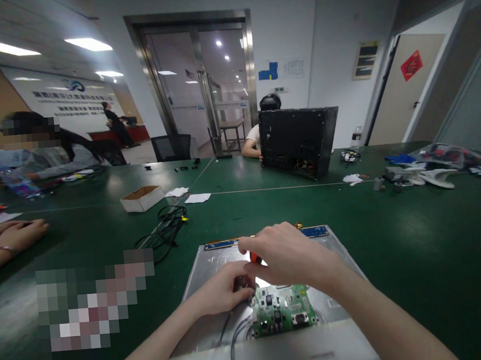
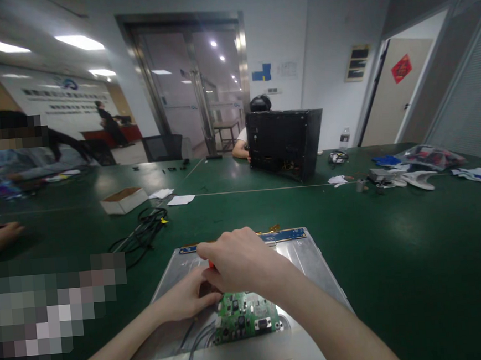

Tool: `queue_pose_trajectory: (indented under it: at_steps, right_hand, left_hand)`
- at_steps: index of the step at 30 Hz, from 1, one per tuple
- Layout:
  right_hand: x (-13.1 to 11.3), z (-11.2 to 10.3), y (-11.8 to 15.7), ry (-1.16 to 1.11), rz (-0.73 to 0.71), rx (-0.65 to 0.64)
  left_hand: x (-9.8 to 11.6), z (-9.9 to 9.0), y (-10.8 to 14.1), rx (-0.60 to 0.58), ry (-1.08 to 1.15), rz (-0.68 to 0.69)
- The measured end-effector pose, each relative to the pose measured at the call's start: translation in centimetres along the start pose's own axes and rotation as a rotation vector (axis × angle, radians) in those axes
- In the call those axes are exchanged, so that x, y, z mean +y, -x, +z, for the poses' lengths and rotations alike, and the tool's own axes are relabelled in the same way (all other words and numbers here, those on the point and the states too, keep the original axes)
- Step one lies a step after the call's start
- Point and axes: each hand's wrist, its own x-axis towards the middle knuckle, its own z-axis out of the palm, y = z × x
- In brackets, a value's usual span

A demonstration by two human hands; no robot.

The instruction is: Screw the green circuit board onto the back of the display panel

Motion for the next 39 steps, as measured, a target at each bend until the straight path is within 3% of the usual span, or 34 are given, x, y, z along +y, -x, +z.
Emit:
queue_pose_trajectory:
  at_steps: [23,30,39]
  right_hand:
    - [-0.16,-0.31,0.28,-0.029,-0.043,0.0]
    - [-0.15,0.2,-0.12,0.051,0.057,0.004]
    - [-0.39,0.03,-0.02,-0.018,-0.006,0.028]
  left_hand:
    - [-0.64,0.32,0.0,-0.008,0.005,0.012]
    - [-0.39,0.08,-0.06,-0.041,0.031,0.019]
    - [-0.33,0.06,-0.1,-0.022,0.041,0.014]
